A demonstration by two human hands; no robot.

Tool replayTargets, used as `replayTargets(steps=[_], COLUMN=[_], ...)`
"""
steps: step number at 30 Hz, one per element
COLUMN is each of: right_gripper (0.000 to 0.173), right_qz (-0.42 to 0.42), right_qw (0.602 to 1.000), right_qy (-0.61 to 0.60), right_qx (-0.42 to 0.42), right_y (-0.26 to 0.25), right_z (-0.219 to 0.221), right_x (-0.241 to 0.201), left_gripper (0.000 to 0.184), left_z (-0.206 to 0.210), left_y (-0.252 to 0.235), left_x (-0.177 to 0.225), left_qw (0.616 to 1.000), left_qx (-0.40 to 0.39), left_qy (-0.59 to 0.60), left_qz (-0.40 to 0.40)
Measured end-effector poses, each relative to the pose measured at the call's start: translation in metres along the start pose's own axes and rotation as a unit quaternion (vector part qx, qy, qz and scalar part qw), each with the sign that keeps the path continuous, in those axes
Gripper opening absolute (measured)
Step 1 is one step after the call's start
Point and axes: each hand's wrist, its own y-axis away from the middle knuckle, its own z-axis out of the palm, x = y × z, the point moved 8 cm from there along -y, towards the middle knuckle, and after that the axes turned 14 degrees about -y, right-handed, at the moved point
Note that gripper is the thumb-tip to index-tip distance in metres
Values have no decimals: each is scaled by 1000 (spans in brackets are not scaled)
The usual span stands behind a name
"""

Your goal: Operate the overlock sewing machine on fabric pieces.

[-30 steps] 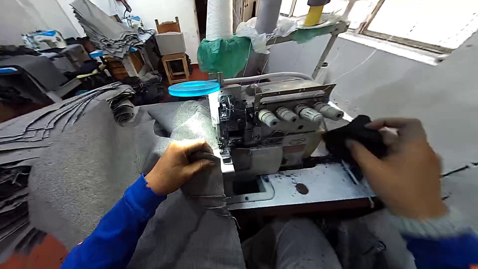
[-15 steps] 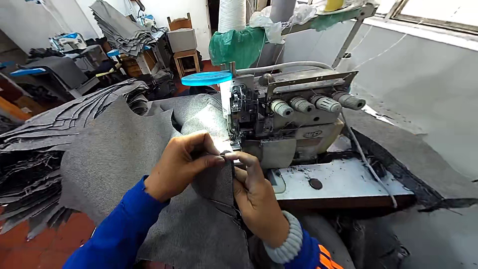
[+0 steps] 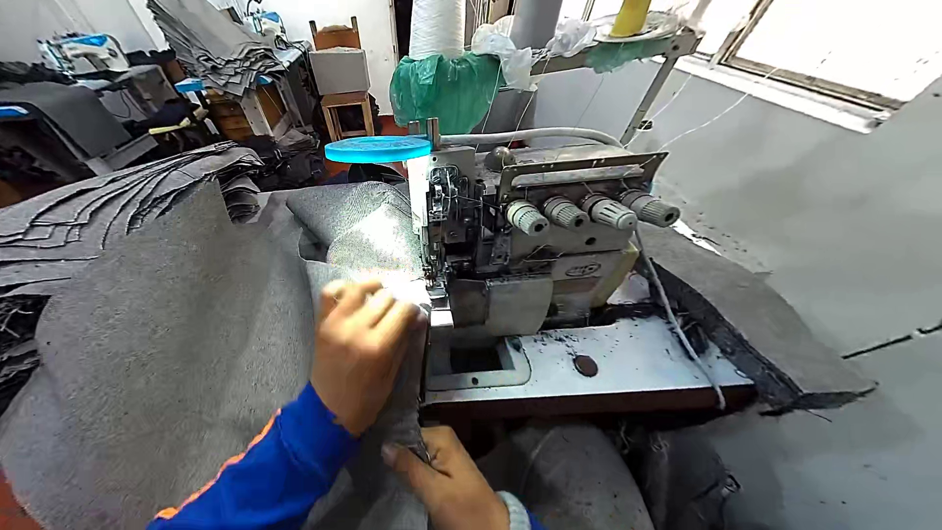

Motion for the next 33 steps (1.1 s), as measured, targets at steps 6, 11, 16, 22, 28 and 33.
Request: replayTargets(steps=[6,11,16,22,28,33], right_gripper=[25,36,38,41,44,46], right_qz=[-48,-86,-122,-161,-154,-83], right_qw=[999,996,982,959,954,977], right_qy=[-19,21,139,228,214,160], right_qx=[-6,-16,-28,46,141,115], right_y=[-1,-13,-17,-22,-33,-50], right_z=[-28,-38,-47,-37,-40,-39], right_x=[-25,-47,-64,-64,-61,-53], left_gripper=[38,41,92,42,33,36], left_z=[11,-1,-31,-20,-10,3], left_y=[2,-8,32,53,21,3], left_x=[32,23,59,44,17,8], left_qw=[993,988,967,977,970,974], left_qx=[-115,-137,-201,-125,-93,-104], left_qy=[-19,78,119,-19,51,72], left_qz=[-8,0,97,169,219,190])
